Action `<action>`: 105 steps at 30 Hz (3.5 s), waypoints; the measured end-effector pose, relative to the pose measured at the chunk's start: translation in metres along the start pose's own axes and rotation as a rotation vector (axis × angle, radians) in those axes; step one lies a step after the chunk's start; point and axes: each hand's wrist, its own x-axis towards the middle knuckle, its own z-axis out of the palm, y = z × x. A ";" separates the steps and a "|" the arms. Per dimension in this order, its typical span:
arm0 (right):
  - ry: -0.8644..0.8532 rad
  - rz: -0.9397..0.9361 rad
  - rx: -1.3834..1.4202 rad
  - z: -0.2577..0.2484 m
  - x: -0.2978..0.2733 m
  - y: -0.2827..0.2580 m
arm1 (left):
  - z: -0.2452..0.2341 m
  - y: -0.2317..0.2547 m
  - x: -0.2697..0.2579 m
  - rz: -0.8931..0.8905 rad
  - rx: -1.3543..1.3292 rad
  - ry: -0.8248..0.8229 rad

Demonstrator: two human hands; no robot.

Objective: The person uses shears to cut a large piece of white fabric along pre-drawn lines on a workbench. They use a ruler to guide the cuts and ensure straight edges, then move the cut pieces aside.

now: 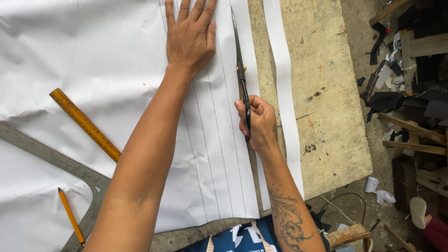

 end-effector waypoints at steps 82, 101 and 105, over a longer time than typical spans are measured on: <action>0.446 -0.302 -0.334 -0.218 -0.241 0.115 | 0.044 0.254 -0.136 -0.257 0.044 -0.238; 0.392 -0.239 -0.221 -0.218 -0.359 0.142 | -0.046 0.155 -0.296 0.076 -0.042 0.166; 0.279 -0.123 -0.212 -0.223 -0.349 0.123 | -0.025 0.145 -0.344 0.016 0.145 -0.011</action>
